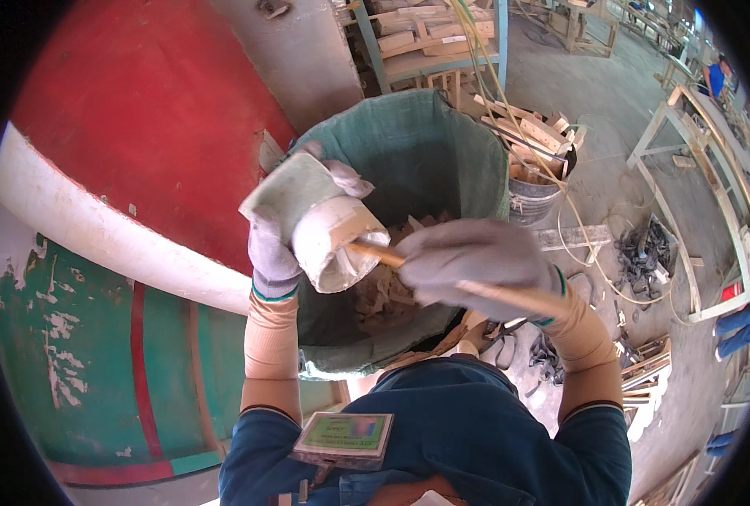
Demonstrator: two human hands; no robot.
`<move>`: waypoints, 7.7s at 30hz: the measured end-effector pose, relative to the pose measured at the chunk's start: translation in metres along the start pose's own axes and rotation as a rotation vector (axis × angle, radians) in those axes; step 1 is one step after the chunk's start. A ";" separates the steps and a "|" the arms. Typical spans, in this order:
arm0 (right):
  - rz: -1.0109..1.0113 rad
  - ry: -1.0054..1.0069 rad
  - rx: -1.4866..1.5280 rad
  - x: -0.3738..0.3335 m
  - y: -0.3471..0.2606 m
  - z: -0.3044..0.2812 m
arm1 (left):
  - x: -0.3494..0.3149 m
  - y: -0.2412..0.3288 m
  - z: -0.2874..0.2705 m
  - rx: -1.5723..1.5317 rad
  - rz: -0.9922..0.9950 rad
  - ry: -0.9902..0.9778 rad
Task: The person applies a white substance from a small container onto the holes of wooden slats using a brush. They handle the slats one at a time, apply the substance, and place them on a stack. The person then scrapes the remaining substance from the container into a waste bin.
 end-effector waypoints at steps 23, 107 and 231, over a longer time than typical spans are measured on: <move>-0.141 -0.511 -0.857 0.003 -0.023 -0.005 | 0.013 0.022 0.018 0.295 -0.231 -0.016; 1.230 -1.308 -0.236 -0.342 0.320 0.326 | -0.235 -0.066 -0.110 0.644 -0.183 1.099; 1.326 0.174 1.743 -0.122 0.037 0.112 | -0.115 -0.020 -0.060 0.454 0.269 0.785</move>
Point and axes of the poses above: each hand's wrist, its own x-axis towards the middle knuckle, its own z-axis out of the palm, y = z × x, the point moved 5 cm from there along x, towards the middle knuckle, and after that the axes turned 2 degrees about x, right-handed, at the moved point
